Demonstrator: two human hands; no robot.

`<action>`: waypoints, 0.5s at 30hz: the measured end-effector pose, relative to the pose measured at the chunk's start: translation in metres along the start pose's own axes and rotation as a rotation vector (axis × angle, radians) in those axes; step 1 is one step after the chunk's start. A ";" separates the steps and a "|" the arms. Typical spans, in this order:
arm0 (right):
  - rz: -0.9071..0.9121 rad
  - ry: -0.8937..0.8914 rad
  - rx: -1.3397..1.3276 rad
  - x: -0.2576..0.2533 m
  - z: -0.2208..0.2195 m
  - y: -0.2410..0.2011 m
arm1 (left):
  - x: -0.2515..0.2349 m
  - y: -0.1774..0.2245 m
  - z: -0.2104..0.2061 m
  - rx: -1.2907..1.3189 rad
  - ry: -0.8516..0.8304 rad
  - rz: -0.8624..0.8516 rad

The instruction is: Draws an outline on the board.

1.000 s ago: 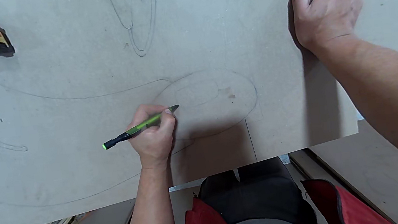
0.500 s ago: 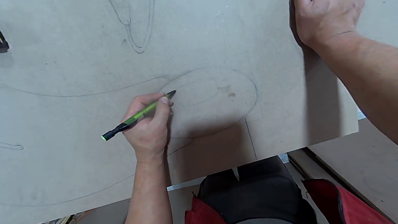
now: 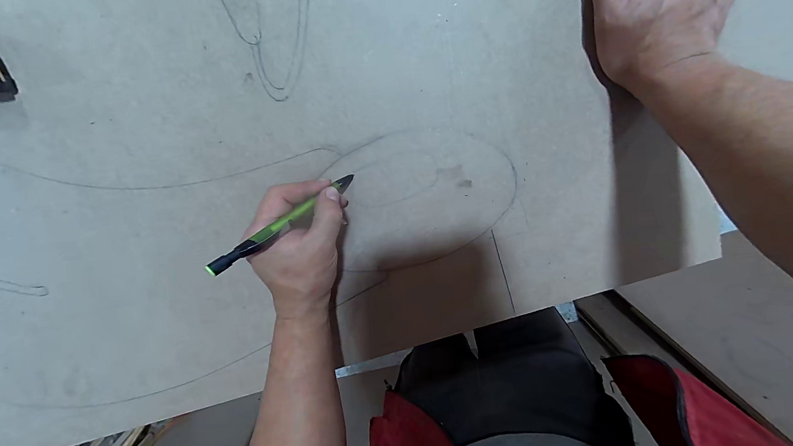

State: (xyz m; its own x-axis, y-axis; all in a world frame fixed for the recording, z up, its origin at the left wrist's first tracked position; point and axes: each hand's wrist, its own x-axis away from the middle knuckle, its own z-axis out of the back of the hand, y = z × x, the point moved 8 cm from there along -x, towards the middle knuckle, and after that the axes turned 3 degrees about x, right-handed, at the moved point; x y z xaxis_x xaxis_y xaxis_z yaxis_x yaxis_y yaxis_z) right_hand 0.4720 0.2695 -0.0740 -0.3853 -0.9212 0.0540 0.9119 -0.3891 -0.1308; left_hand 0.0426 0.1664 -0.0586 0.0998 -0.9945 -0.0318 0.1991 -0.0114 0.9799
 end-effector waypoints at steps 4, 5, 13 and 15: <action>-0.003 -0.008 -0.002 0.001 0.000 -0.001 | 0.001 0.000 0.003 -0.036 0.021 -0.008; 0.004 -0.006 -0.005 0.001 0.001 -0.001 | 0.001 -0.001 0.004 -0.043 0.017 -0.012; -0.012 -0.014 0.005 0.000 -0.001 0.001 | 0.002 0.000 0.004 -0.043 0.005 -0.025; -0.013 -0.016 0.006 0.001 -0.001 0.000 | 0.004 0.001 0.004 -0.056 -0.006 -0.011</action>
State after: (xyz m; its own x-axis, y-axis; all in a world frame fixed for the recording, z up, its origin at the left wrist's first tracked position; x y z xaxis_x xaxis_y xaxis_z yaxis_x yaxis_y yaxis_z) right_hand 0.4716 0.2688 -0.0746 -0.3944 -0.9161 0.0717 0.9078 -0.4006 -0.1244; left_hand 0.0397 0.1619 -0.0574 0.0916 -0.9949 -0.0411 0.2549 -0.0165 0.9668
